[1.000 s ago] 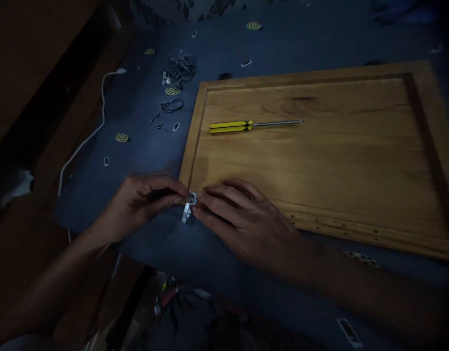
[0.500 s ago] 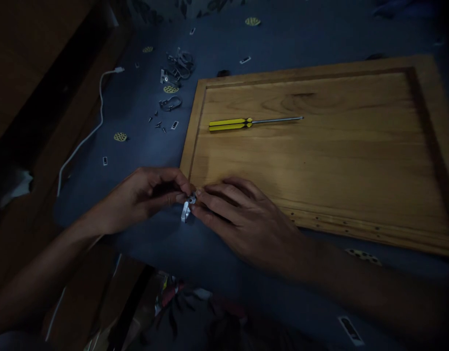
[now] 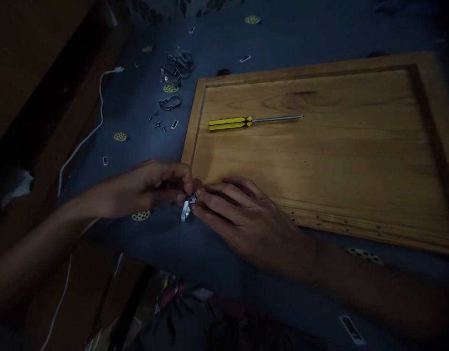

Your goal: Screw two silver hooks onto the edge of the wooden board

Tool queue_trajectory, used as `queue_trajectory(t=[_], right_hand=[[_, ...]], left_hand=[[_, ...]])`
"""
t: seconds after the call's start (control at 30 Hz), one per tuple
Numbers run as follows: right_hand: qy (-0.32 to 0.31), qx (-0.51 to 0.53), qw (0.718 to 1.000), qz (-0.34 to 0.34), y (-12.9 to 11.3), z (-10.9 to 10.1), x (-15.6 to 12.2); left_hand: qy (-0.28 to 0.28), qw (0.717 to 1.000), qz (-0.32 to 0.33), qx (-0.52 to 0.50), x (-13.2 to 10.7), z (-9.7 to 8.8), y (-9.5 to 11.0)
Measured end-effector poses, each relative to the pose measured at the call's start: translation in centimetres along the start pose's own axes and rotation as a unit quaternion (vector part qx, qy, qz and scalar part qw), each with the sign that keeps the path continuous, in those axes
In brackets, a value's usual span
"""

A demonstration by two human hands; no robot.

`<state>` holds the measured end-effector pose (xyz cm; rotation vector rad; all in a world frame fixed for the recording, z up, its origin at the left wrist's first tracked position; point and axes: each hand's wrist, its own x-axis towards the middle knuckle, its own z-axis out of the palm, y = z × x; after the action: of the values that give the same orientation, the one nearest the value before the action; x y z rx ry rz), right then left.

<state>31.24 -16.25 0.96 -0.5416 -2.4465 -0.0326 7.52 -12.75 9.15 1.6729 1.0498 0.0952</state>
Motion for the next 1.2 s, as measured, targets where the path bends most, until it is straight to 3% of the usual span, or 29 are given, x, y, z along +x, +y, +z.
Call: queue_trajectory(t=[0.23,0.53,0.97,1.2], right_hand=[[-0.007,-0.001,1.0,-0.005,0.0,0.0,0.0],[0.004,-0.002,1.0,-0.001,-0.1,-0.1,0.3],[-0.006,-0.008,1.0,-0.012,0.1,0.0,0.2],[-0.002,0.015,1.0,-0.015,0.0,0.2,0.1]], left_hand=[[-0.051,0.999,-0.006,0.013,0.6,-0.7,0.5],[-0.045,0.998,-0.012,0.03,0.9,-0.6,0.8],[-0.078,0.991,-0.052,-0.096,1.4,-1.0,0.1],[-0.103,0.987,-0.057,-0.113,2.1,-1.5,-0.4]])
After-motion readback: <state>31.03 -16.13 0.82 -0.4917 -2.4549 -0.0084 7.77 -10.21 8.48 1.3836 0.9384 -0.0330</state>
